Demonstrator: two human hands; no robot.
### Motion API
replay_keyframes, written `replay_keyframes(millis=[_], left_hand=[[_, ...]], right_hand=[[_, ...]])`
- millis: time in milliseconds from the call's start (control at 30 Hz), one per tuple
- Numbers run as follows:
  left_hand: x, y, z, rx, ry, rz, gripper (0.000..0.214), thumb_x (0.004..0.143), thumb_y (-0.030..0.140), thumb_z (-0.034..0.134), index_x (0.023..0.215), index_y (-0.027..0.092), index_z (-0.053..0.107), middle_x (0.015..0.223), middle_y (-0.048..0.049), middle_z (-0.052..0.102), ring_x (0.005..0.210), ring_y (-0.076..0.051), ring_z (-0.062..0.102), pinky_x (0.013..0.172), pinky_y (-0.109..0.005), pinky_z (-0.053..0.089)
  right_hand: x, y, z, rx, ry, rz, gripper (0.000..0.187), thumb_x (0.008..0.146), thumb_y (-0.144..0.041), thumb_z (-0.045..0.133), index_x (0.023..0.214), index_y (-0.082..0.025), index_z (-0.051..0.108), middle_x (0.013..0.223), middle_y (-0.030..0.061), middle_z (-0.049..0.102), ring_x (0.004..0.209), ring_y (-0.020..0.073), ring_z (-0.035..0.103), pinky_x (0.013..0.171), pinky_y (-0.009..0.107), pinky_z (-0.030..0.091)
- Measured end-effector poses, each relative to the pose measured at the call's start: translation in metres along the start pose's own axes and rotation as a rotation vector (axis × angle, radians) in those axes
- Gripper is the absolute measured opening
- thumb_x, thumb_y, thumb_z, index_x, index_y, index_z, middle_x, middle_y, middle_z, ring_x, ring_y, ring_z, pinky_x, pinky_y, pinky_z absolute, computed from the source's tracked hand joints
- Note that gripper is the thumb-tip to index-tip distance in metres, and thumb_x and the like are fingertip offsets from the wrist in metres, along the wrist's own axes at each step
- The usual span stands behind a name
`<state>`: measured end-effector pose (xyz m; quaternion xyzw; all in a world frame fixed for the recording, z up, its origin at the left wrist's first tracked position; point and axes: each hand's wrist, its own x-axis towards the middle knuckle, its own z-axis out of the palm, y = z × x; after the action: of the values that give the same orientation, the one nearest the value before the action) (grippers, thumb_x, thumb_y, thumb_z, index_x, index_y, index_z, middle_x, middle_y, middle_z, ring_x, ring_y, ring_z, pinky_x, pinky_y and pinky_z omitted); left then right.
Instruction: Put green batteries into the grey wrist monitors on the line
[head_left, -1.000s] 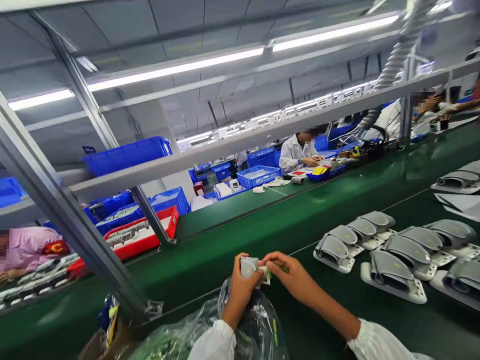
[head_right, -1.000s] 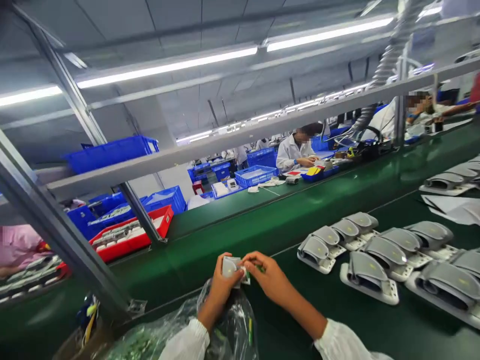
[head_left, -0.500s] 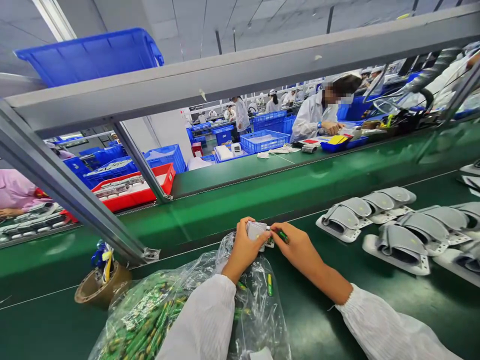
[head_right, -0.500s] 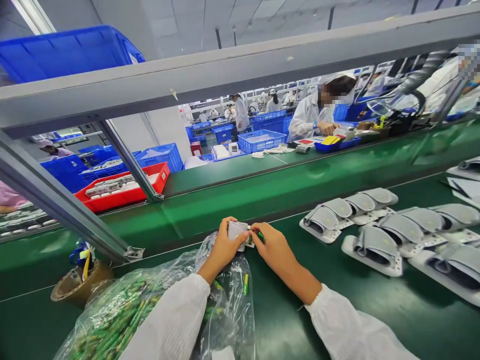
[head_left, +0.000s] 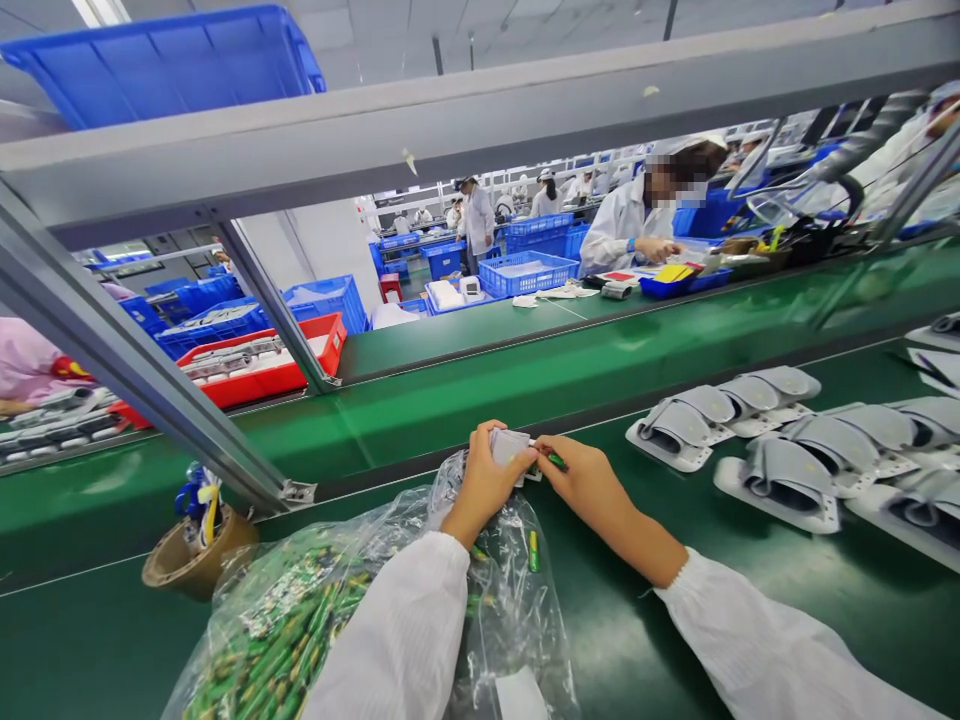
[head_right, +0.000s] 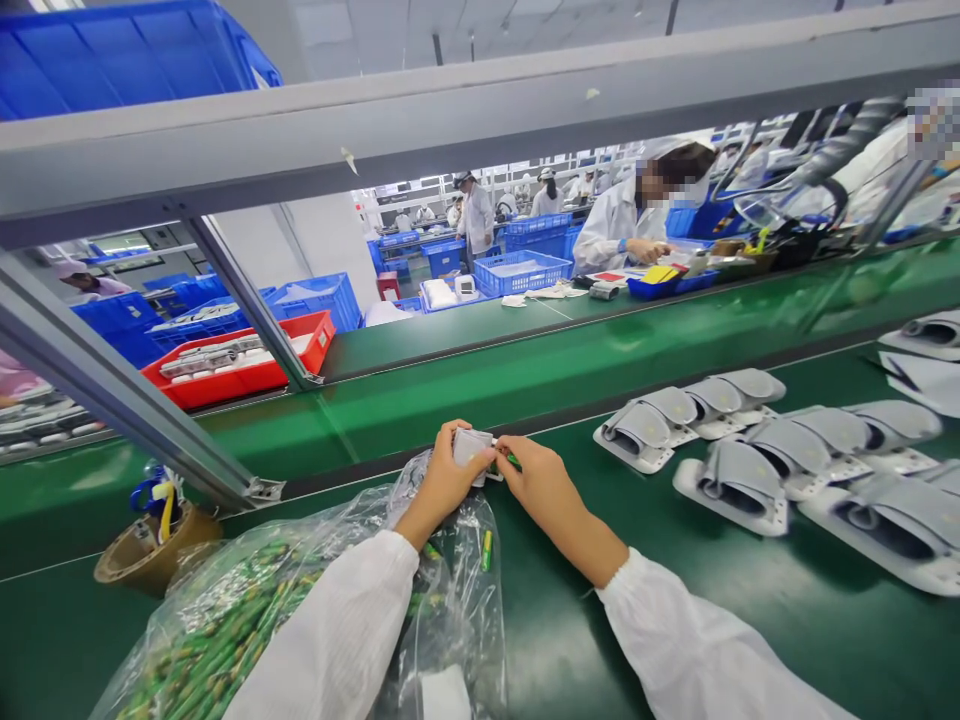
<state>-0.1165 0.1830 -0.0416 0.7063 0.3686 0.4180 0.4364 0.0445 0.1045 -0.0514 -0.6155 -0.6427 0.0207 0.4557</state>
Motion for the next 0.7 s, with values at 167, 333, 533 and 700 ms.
replay_keyframes(millis=[167,333,533,700], left_hand=[[-0.0007,0.0015,-0.0007,0.000,-0.015,-0.023,0.054,0.079,0.039,0.085,0.123,0.025,0.057,0.124,-0.0099,0.060,0.114,-0.028,0.059,0.098,-0.040,0.046],[-0.0020,0.0051,-0.0017,0.027,-0.041,-0.037,0.053,0.082,0.043,0.083,0.125,0.025,0.056,0.124,-0.0101,0.059,0.111,-0.028,0.059,0.094,-0.038,0.047],[-0.0012,0.0031,-0.0003,0.037,-0.037,-0.013,0.052,0.082,0.040,0.084,0.123,0.025,0.056,0.124,-0.0095,0.059,0.114,-0.028,0.058,0.099,-0.039,0.045],[0.0023,0.0013,0.0017,0.025,-0.033,0.002,0.050,0.080,0.042,0.085,0.120,0.025,0.058,0.121,-0.0096,0.061,0.111,-0.027,0.059,0.097,-0.039,0.046]], right_hand=[[0.0021,-0.0038,-0.0005,0.084,0.042,0.022,0.020,0.097,-0.034,0.056,0.098,-0.022,0.071,0.097,0.0086,0.076,0.090,0.0247,0.072,0.085,0.038,0.056],[0.0005,-0.0029,-0.0030,0.081,0.033,0.047,0.020,0.097,-0.034,0.056,0.097,-0.022,0.072,0.097,0.0079,0.077,0.088,0.0245,0.072,0.083,0.037,0.055],[0.0004,-0.0006,-0.0043,0.071,0.010,-0.031,0.020,0.100,-0.030,0.053,0.096,-0.022,0.071,0.099,0.0084,0.073,0.093,0.0238,0.069,0.085,0.036,0.054],[0.0001,-0.0012,-0.0019,-0.125,-0.058,-0.009,0.020,0.101,-0.026,0.048,0.092,-0.020,0.065,0.102,0.0093,0.061,0.077,0.0183,0.061,0.071,0.031,0.048]])
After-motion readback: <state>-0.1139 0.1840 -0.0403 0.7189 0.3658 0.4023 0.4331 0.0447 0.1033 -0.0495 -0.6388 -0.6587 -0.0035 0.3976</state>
